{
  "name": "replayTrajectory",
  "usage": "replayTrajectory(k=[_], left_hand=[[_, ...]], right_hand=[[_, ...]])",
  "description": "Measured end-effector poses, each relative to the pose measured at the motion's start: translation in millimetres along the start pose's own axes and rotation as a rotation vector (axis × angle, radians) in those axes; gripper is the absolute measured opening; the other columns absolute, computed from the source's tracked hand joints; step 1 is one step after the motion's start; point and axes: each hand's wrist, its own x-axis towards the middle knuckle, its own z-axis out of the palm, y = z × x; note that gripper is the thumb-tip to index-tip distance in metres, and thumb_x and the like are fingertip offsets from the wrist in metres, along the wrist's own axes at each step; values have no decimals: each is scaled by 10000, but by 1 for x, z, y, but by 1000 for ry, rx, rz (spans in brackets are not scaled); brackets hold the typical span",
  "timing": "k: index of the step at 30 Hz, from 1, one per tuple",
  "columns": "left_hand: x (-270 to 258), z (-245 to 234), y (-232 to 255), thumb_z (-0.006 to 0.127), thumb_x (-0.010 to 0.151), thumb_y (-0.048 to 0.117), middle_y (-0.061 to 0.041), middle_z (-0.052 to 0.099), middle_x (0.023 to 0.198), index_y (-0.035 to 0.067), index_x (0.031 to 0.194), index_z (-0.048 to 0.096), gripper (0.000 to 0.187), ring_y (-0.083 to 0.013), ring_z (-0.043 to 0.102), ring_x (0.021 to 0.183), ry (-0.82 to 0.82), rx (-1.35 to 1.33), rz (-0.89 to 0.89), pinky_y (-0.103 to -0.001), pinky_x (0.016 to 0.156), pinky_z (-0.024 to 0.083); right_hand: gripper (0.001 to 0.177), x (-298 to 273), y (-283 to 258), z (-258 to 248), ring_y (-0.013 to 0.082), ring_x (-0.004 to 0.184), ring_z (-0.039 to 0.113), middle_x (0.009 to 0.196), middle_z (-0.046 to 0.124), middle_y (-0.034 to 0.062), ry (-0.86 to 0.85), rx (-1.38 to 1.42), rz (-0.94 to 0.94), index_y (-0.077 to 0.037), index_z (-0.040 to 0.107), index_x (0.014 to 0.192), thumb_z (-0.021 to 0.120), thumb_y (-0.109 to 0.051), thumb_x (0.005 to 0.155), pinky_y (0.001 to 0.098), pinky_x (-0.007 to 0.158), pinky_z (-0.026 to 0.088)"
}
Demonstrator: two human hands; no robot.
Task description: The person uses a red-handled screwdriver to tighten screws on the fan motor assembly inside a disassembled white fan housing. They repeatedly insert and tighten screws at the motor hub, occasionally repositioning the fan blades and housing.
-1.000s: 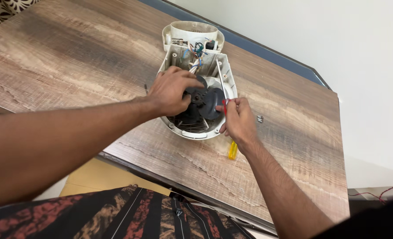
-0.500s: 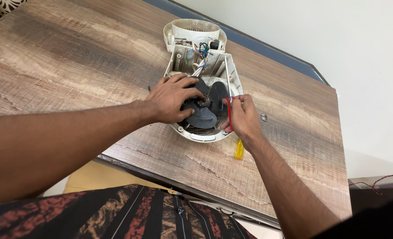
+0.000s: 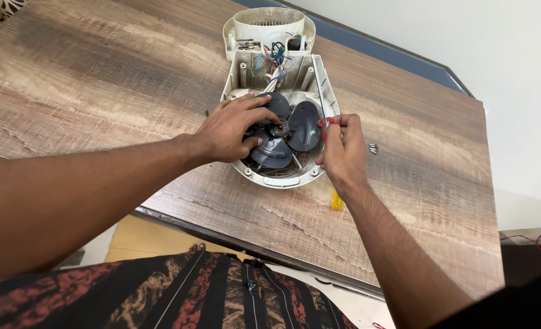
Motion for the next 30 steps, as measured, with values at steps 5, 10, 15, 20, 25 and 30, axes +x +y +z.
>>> replayTrajectory(k=[5, 10, 15, 20, 25, 30], left_hand=[[1, 0, 0, 787, 826, 183, -28, 329, 1633, 324, 1329, 611, 552, -282, 244, 1530, -2, -11, 10, -541, 1232, 171], [4, 1, -6, 785, 805, 234, -83, 411, 1539, 277, 1308, 637, 526, -313, 329, 1455, 28, -18, 42, -531, 1206, 233], [8, -1, -21, 671, 823, 226, -150, 493, 1365, 118, 1425, 587, 617, -320, 457, 1290, 76, -15, 120, -502, 1141, 381], [10, -9, -26, 671, 791, 314, -130, 553, 1269, 106, 1262, 730, 519, -289, 504, 1186, 45, 44, 195, -457, 1076, 454], [7, -20, -23, 777, 721, 459, -128, 566, 1249, 99, 1148, 770, 558, -294, 525, 1152, 9, 52, 246, -447, 1014, 475], [4, -22, -22, 821, 766, 592, -148, 558, 1263, 96, 1167, 757, 641, -318, 521, 1251, 14, 56, 309, -473, 1060, 444]], right_hand=[[219, 1, 0, -1, 93, 480, 573, 1149, 720, 113, 5, 16, 36, -36, 458, 1148, 451, -206, 1009, 265, 423, 492], [207, 6, 5, -2, 86, 470, 567, 1075, 737, 111, -16, 15, -36, -16, 444, 1141, 444, -171, 1003, 265, 417, 494], [218, 3, 9, 3, 102, 426, 458, 870, 791, 133, -146, 25, -6, -35, 482, 1136, 366, -158, 999, 287, 361, 348], [201, -7, 3, 9, 67, 510, 531, 991, 818, 108, -230, -144, -75, -24, 500, 1136, 425, -169, 1019, 247, 470, 464], [205, -10, -13, 9, 81, 516, 592, 1004, 796, 83, -188, -250, 7, -31, 468, 1139, 414, -175, 1004, 289, 466, 513], [201, -14, -19, 11, 122, 564, 600, 983, 800, 84, -136, -331, -2, -30, 465, 1155, 430, -172, 1018, 321, 558, 528]])
